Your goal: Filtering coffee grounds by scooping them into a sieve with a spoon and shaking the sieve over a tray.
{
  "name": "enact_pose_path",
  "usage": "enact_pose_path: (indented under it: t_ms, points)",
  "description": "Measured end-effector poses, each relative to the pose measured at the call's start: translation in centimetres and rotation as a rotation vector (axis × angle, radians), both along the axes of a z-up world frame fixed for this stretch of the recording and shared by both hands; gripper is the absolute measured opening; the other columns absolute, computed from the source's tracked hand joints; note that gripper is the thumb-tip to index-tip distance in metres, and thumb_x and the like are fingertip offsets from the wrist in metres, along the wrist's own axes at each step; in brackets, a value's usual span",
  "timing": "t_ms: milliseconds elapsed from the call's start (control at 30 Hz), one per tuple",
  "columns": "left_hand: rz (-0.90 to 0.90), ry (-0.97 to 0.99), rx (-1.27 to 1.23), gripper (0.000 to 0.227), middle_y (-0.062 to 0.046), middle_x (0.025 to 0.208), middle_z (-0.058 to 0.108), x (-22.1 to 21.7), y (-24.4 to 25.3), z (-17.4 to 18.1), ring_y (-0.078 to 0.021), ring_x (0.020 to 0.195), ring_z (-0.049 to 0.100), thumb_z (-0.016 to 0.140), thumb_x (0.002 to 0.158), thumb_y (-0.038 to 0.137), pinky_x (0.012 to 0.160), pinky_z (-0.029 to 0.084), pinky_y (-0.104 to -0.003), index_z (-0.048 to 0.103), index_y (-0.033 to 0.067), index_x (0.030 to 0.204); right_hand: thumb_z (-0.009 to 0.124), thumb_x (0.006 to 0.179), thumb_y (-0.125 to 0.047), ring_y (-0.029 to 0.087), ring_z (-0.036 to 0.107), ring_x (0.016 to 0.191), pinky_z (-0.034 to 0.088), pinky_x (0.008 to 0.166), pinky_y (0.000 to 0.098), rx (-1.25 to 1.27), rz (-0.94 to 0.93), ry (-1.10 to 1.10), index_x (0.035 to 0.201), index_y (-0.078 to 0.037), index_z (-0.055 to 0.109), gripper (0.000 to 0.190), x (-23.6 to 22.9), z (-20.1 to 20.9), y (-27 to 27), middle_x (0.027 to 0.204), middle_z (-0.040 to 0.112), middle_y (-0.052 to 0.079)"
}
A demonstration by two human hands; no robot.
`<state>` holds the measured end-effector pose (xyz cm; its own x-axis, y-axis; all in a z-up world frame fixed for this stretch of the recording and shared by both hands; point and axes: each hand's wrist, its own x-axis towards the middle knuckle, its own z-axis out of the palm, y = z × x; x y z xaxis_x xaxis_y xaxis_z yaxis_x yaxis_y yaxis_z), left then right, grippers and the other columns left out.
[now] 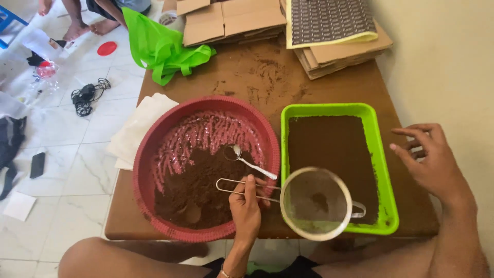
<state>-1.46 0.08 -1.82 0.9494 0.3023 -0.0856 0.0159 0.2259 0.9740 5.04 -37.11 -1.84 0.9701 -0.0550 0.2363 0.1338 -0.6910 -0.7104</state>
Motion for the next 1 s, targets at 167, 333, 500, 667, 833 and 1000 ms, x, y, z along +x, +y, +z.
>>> enact_pose_path:
  t_ms: [167, 333, 500, 667, 833, 1000]
  points:
    - [-0.031, -0.071, 0.111, 0.04, -0.005, 0.058, 0.061, -0.1, 0.0, 0.5, -0.0121, 0.05, 0.055, 0.052, 0.106, 0.026, 0.052, 0.047, -0.026, 0.073, -0.0004, 0.086, 0.072, 0.094, -0.006, 0.027, 0.058, 0.095, 0.053, 0.083, 0.038, -0.03, 0.003, -0.036, 0.131, 0.001, 0.066, 0.038, -0.4, 0.5, 0.4, 0.136, 0.045, 0.017]
    - [-0.041, -0.08, 0.068, 0.039, -0.007, 0.062, 0.065, -0.1, -0.3, 0.4, -0.0134, 0.053, 0.058, 0.05, 0.107, 0.026, 0.054, 0.051, -0.027, 0.072, -0.0024, 0.09, 0.072, 0.093, -0.004, 0.028, 0.059, 0.096, 0.054, 0.084, 0.0386, -0.046, 0.007, -0.033, 0.129, 0.001, 0.067, 0.036, -0.4, 0.7, 0.4, 0.137, 0.045, 0.017]
    - [-0.035, -0.01, 0.062, 0.042, -0.007, 0.059, 0.064, -0.1, 0.2, -0.1, -0.0146, 0.052, 0.06, 0.049, 0.107, 0.03, 0.052, 0.05, -0.028, 0.073, -0.0014, 0.093, 0.072, 0.094, -0.004, 0.027, 0.061, 0.093, 0.054, 0.085, 0.039, -0.059, 0.011, -0.02, 0.128, 0.002, 0.066, 0.036, -0.4, 0.5, 0.4, 0.136, 0.044, 0.018]
    - [-0.007, -0.001, 0.067, 0.041, -0.006, 0.059, 0.063, -0.1, 0.4, 0.1, -0.0132, 0.053, 0.06, 0.049, 0.107, 0.03, 0.056, 0.05, -0.026, 0.071, -0.0017, 0.093, 0.072, 0.093, -0.003, 0.027, 0.058, 0.094, 0.053, 0.084, 0.0376, -0.033, 0.027, -0.027, 0.129, 0.0, 0.066, 0.037, -0.5, 0.6, 0.5, 0.137, 0.045, 0.017]
    - [-0.059, -0.11, 0.201, 0.041, -0.008, 0.073, 0.068, 0.9, 1.2, -0.1, -0.0134, 0.055, 0.061, 0.044, 0.109, 0.026, 0.057, 0.052, -0.027, 0.07, -0.0017, 0.095, 0.071, 0.096, -0.006, 0.03, 0.056, 0.107, 0.049, 0.095, 0.0411, -0.08, 0.038, -0.074, 0.131, 0.002, 0.065, 0.037, 0.4, 0.4, 0.5, 0.135, 0.045, 0.018]
    - [-0.028, -0.008, 0.107, 0.038, -0.005, 0.067, 0.063, -0.1, 0.2, 0.1, -0.011, 0.057, 0.06, 0.046, 0.109, 0.028, 0.058, 0.05, -0.023, 0.069, -0.0011, 0.1, 0.07, 0.098, 0.003, 0.027, 0.056, 0.103, 0.051, 0.087, 0.037, 0.0, 0.075, -0.101, 0.131, 0.002, 0.063, 0.033, -1.1, 1.8, 0.9, 0.136, 0.042, 0.015]
